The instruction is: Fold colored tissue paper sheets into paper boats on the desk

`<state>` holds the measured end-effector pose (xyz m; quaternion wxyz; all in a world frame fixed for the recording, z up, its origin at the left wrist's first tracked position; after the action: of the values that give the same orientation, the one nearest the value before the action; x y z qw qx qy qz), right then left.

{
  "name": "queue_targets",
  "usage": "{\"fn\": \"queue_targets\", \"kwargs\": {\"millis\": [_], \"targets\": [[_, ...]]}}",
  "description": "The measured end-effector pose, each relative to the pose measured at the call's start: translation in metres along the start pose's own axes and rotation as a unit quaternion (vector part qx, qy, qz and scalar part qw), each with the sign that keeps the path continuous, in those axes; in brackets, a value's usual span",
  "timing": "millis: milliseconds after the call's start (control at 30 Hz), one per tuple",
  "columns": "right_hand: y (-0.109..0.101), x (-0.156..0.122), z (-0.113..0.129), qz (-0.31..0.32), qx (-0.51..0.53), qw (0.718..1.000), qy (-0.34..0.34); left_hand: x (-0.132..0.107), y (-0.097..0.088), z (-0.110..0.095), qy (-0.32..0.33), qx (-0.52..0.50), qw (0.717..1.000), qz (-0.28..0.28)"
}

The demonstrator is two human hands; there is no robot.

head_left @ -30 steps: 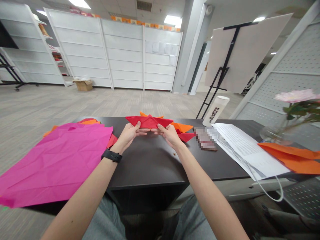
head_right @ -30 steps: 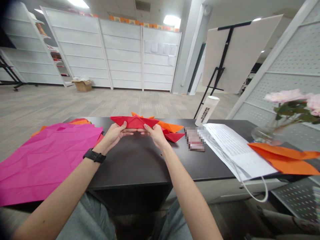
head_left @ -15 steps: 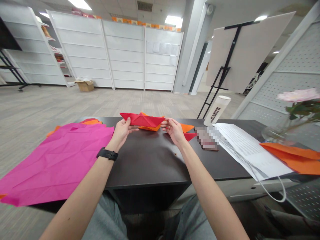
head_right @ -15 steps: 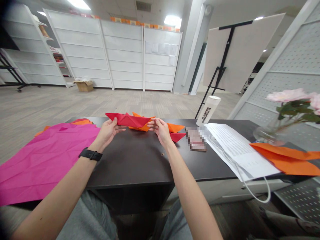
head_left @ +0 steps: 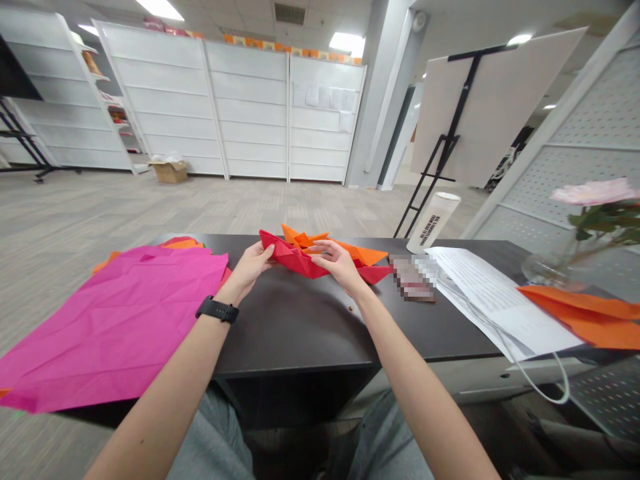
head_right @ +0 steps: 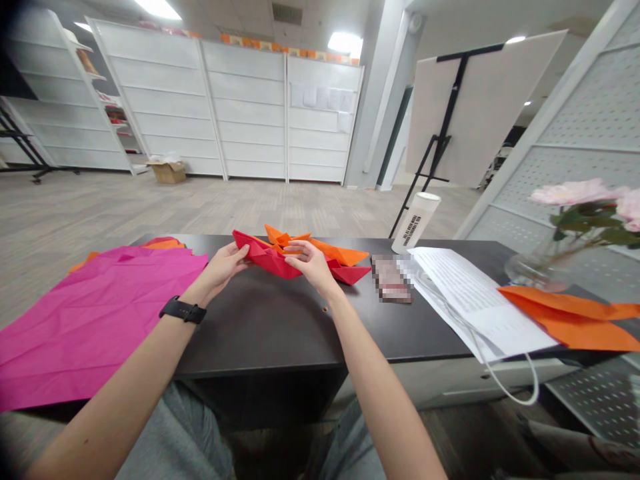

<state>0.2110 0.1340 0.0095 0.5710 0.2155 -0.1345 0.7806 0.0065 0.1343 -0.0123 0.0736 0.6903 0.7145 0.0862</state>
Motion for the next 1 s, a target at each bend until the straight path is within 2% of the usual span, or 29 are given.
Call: {"fn": "queue_targets", "kwargs": {"millis": [233,333,467,567,733,1000], "targets": [[-0.003,0.001,-0.001,-0.012,-0.13,0.991,-0.037,0.004,-0.02,-0.003,0.04,0.056,0.995,-0.068],[0.0,-0.001,0.0,0.014,-0.186,0.981,-0.046,0.004,-0.029,-0.001,0.046,0.075,0.993,-0.084],[0.006,-0.006,-0.005,0.079,-0.261,0.961,-0.049,0.006,-0.04,0.003,0.045,0.102,0.988,-0.106],[0.006,-0.006,-0.008,0.091,-0.298,0.948,-0.067,0.007,-0.045,0.004,0.04,0.124,0.984,-0.124],[0.003,-0.003,-0.012,0.08,-0.317,0.943,-0.068,0.006,-0.043,0.001,0.044,0.157,0.979,-0.125],[0.009,-0.007,-0.001,0.085,-0.322,0.94,-0.073,0.006,-0.035,-0.007,0.064,0.202,0.971,-0.107]]}}
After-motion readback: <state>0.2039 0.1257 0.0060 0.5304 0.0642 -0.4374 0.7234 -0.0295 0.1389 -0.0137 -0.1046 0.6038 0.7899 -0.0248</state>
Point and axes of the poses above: each hand's wrist, its own x-axis towards the middle knuckle, its own y-axis out of the palm, z = x × y, the point moved 10 cm from there along x, towards the middle knuckle, and after that the axes turned 7 degrees about -y, right-handed, at the moved point
